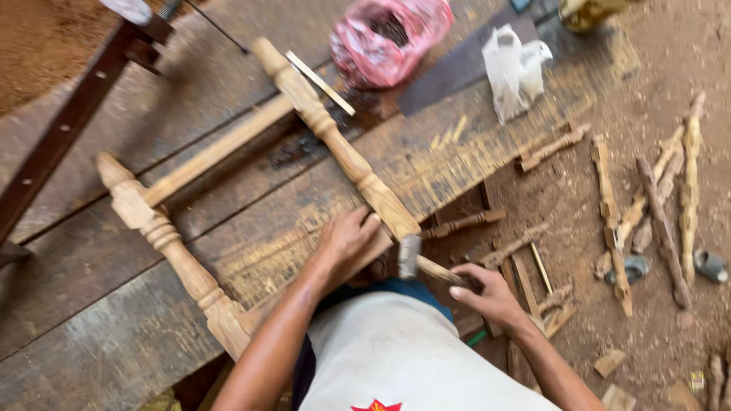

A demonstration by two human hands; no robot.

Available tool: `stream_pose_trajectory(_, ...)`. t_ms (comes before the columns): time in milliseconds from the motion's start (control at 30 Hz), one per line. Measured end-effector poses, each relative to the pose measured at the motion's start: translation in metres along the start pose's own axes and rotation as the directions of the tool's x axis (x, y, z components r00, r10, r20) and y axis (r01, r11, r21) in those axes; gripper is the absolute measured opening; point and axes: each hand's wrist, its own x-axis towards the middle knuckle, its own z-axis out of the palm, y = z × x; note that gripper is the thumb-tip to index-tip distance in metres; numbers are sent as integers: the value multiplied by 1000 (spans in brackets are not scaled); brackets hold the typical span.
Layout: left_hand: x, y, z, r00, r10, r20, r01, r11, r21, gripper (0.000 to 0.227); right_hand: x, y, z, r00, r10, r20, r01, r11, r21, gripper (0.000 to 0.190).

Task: The person assembles a wooden frame, likely for a chair or stool, by hammering joints together, applying glue, and fitting various wooden pieces including turned legs and support rails.

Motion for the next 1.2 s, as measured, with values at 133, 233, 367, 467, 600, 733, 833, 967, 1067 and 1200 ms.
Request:
stream_pose_trajectory(133,-4,-26,-14,972,14,-235,-77,962,-261,46,18,-43,-3,982,-162,-99,132,958,-255,48)
stream_pose_trajectory(233,16,-62,-62,775,210,-596,-239,971,32,46,49,-106,-1,985,41,-167,-96,936,-338,41)
stream_pose_trajectory(367,46,-130,-158,640,246,-728,201,860,468,85,120,-196,10,911,-409,42,302,597,-743,27)
stream_pose_trajectory(467,52,-170,-198,965,-137,-224,244,784,571,85,174,-268,33,683,-681,264,451,109,-886,36)
stream_pose_trajectory(600,45,-197,-202,957,-180,-228,255,895,367,92,230,-350,93,775,-456,437,316,-319,-894,36)
stream_pose_trajectory(733,37,-198,-196,946,-74,-316,161,952,259,80,274,-394,155,894,-168,415,308,-443,-842,44)
stream_pose_trajectory(833,26,-202,-206,938,-75,-340,208,903,375,81,293,-407,184,916,-17,400,297,-642,-707,58)
stream_pose_trajectory(967,2,-225,-200,925,-66,-375,214,905,368,78,303,-398,200,837,59,545,429,-688,-585,64)
stream_pose_trajectory(1067,6,-225,-196,909,-32,-415,202,906,371,75,316,-393,211,846,161,509,430,-771,-471,63)
stream_pose_trajectory(1200,8,-230,-197,873,25,-487,200,892,405,78,313,-403,209,835,193,515,431,-811,-396,49)
